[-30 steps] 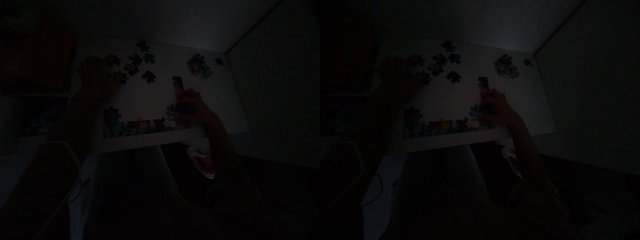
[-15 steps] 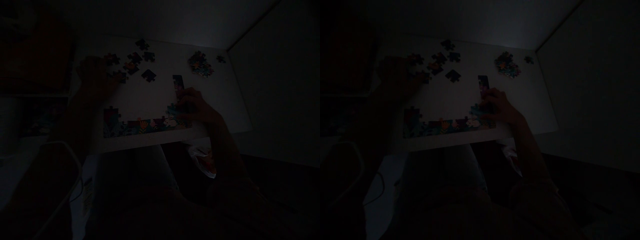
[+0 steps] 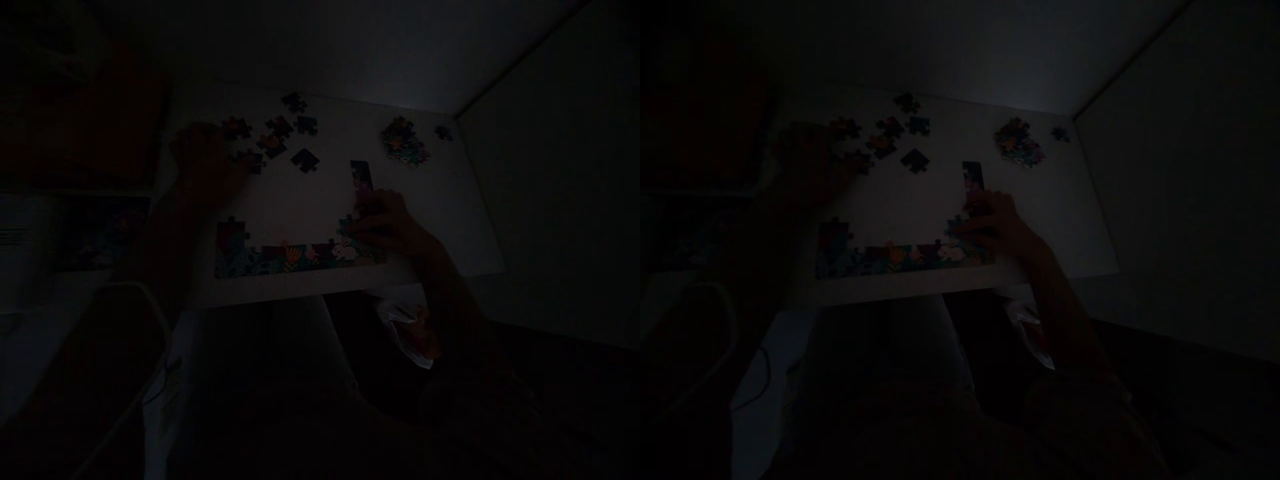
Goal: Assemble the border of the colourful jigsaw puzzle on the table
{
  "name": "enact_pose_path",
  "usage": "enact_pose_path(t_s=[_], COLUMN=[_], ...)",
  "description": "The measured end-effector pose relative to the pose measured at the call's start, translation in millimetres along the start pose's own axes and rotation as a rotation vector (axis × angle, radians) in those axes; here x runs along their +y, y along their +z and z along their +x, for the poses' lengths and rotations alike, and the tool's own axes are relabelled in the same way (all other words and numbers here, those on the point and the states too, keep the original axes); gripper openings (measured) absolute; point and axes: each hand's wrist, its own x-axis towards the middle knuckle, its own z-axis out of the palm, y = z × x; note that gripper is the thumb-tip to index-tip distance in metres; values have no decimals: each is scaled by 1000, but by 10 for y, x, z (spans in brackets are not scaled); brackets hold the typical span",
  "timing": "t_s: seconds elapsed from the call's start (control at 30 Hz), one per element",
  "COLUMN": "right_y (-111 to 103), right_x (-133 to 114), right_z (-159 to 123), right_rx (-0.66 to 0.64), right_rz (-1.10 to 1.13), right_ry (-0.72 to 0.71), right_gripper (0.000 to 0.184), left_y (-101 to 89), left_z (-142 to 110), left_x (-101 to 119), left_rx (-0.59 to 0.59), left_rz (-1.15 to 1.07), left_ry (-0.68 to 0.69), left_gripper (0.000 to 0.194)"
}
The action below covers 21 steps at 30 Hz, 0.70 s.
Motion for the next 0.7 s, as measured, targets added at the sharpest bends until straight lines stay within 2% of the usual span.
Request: enact_pose_path(t_s=[0.13, 0.23, 0.3, 0.4, 0.5, 0.6, 0.7], right_y=[4, -44, -101, -182, -169, -7, 227], right_x=[45, 26, -3, -29, -13, 26, 63], right_z=[-31, -27, 51, 362, 855, 1296, 1500], right_rx=[70, 149, 197, 176, 150, 248, 277], right_rz=[110, 277, 305, 181, 6, -89, -163], right_ry=[-27, 38, 80, 78, 40, 104, 199], right_gripper=[25, 23, 23, 25, 31, 41, 51], left_y=[32, 110, 173, 226, 189, 81, -31], left_z=[18, 59, 98, 138, 133, 97, 61], left_x=[-40, -116, -166, -201, -187, -174, -206], left_rx=[37, 75, 112, 139, 135, 109, 78], left_rz=[-10, -43, -51, -57, -78, -99, -124], left_ry=[35, 90, 96, 84, 67, 64, 87], left_gripper=[91, 88, 86, 85, 82, 74, 69])
